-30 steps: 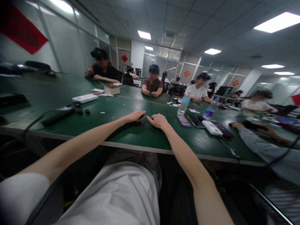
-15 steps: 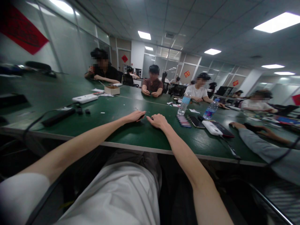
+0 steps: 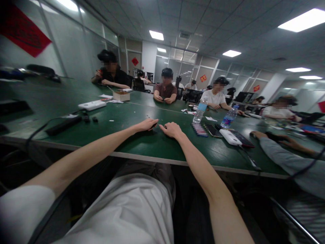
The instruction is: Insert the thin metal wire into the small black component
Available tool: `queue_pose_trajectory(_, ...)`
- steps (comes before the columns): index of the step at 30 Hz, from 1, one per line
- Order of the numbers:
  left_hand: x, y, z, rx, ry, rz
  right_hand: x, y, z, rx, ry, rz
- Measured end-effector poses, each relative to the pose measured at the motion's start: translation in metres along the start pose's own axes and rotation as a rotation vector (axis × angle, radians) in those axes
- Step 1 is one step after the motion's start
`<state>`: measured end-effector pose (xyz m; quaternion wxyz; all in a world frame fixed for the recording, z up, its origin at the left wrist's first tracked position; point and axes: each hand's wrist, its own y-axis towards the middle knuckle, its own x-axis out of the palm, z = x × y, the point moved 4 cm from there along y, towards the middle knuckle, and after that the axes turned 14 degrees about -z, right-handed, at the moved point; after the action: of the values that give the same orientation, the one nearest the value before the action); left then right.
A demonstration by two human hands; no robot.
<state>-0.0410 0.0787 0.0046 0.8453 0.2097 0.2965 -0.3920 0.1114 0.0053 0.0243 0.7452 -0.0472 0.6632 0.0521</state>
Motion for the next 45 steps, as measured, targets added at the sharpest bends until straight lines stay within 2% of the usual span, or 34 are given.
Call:
queue_pose_trajectory(14, 0.001, 0.0, 0.001, -0.025, 0.028, -0.016, 0.005, 0.006, 0.007, -0.034, 0.026, -0.011)
queue_pose_trajectory(26, 0.001, 0.0, 0.001, -0.027, -0.008, 0.015, 0.0, 0.0, 0.002, 0.003, 0.031, -0.018)
queue_pose_trajectory(36, 0.0, 0.0, 0.002, 0.003, 0.049, 0.0, -0.003, -0.003, -0.001, 0.034, 0.01, -0.023)
queue_pose_trajectory(45, 0.001, 0.0, 0.003, 0.008, 0.001, 0.001, -0.004, -0.004, 0.0, 0.042, -0.022, -0.017)
